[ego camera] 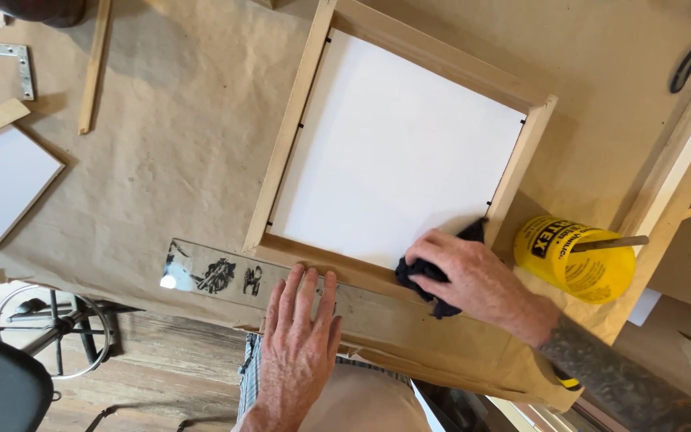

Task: Cleaning a wooden frame with a cloth and applying brown paper tape to the back edges.

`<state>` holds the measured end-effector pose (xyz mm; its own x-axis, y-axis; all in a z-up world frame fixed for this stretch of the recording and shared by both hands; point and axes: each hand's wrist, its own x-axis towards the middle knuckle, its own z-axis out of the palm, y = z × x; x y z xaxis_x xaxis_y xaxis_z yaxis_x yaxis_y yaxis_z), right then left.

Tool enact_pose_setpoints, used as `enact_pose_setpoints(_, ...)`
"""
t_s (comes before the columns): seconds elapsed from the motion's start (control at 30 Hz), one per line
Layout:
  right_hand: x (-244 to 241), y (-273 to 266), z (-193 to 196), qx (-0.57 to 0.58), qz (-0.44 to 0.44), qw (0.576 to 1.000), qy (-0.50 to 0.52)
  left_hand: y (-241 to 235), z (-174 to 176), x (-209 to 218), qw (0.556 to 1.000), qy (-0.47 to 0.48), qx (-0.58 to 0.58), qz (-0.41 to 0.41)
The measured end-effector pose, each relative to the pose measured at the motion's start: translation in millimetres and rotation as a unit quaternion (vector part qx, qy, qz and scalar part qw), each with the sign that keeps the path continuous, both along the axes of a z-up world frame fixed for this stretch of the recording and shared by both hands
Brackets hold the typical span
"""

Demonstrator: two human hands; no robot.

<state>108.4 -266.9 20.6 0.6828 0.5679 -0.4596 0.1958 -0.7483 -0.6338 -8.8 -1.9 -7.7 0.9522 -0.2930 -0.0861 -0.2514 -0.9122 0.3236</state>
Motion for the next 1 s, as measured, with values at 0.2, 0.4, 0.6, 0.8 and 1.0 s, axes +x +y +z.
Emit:
enact_pose_setpoints(0.2, -19, 12, 1, 0.041, 0.017, 0.999, -0.010, 1, -12, 0, 1.000, -0.011, -0.003, 0.012)
enact_pose_setpoints(0.4, -46, 22, 4, -0.060, -0.044, 0.997, -0.007, 9, -17, 36, 0.986, -0.145, -0.081, 0.025)
enact_pose_setpoints(0.6, -52, 38, -16, -0.060, -0.098, 0.993, -0.020, 19, -34, 38, 0.989, -0.142, -0.040, -0.015)
enact_pose_setpoints(0.8, -35, 72, -8, -0.049, -0.107, 0.993, -0.007, 22, -29, 43, 0.987, -0.150, -0.058, -0.016)
enact_pose_setpoints(1.0, -25, 98, -2, -0.045, -0.088, 0.994, -0.039, 24, -31, 39, 0.981, -0.130, -0.134, 0.055)
